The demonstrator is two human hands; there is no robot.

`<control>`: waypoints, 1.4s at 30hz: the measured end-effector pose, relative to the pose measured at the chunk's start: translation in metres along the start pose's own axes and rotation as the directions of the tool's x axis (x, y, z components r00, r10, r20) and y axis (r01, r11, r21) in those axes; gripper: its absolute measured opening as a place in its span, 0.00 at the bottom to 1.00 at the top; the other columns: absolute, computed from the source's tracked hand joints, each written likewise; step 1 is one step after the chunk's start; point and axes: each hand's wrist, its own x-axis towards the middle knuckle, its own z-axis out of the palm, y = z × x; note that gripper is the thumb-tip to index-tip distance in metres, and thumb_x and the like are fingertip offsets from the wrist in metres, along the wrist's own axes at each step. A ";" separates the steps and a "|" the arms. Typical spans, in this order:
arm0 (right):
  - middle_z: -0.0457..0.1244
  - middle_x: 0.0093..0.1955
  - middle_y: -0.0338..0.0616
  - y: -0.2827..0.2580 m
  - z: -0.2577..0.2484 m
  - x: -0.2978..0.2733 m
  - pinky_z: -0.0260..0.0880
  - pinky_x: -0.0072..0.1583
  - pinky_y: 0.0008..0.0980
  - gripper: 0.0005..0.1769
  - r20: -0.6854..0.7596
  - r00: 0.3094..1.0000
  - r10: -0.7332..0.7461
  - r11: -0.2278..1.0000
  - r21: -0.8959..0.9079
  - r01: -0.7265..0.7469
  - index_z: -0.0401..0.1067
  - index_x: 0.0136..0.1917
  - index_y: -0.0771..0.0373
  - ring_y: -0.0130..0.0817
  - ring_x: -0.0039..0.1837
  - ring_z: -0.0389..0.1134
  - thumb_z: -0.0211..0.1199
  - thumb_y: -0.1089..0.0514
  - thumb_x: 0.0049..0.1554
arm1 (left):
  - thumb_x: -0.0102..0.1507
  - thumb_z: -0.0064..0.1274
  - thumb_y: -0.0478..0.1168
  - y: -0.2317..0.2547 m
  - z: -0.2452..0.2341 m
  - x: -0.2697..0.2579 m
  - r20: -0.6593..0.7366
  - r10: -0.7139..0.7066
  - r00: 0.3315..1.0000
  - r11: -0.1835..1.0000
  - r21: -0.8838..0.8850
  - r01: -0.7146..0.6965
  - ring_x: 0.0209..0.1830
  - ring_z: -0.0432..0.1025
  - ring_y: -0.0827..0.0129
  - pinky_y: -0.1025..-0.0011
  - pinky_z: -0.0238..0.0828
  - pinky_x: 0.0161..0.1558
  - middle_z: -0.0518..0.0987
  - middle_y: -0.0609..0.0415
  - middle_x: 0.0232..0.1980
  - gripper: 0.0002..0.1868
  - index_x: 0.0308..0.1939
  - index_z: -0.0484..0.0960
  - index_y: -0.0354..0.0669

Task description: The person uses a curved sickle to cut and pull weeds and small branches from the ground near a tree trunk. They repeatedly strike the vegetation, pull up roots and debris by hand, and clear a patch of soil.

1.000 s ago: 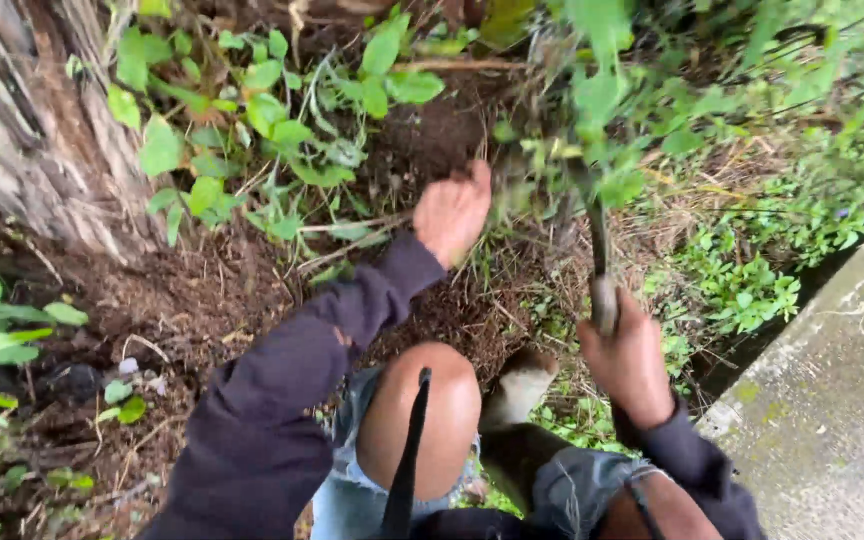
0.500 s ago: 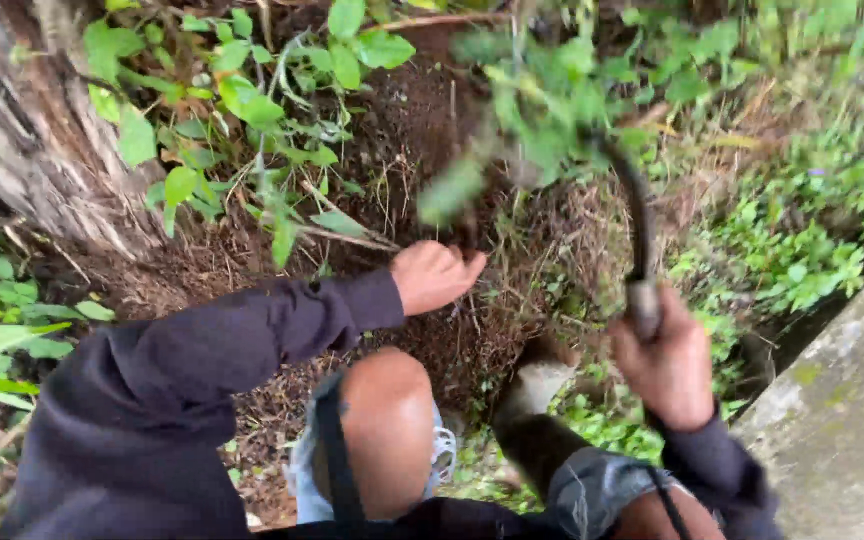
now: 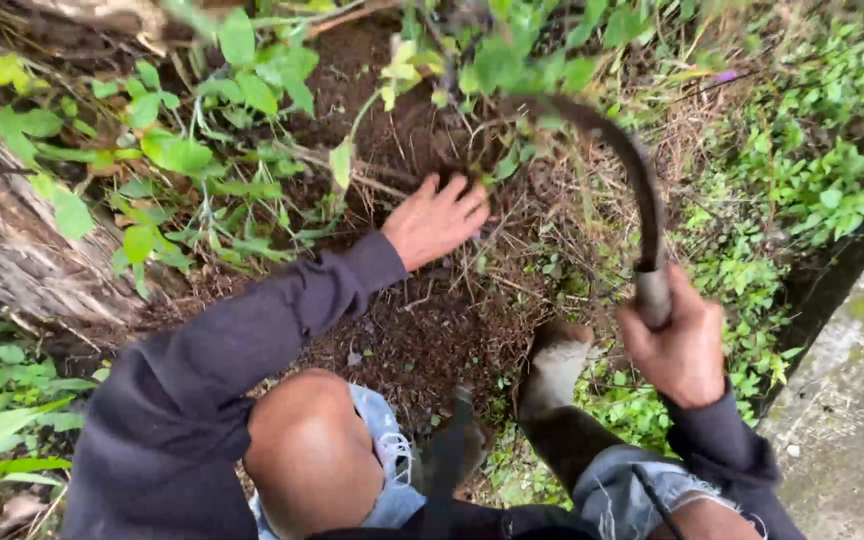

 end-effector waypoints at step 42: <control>0.67 0.34 0.66 -0.053 0.128 0.040 0.65 0.38 0.53 0.18 0.323 0.936 -0.142 0.982 -0.075 0.175 0.70 0.48 0.67 0.60 0.36 0.71 0.72 0.58 0.47 | 0.54 0.53 0.32 -0.006 0.041 -0.103 -0.017 -0.712 0.702 0.665 -0.340 0.665 0.30 0.78 0.57 0.63 0.74 0.22 0.82 0.42 0.35 0.17 0.48 0.82 0.35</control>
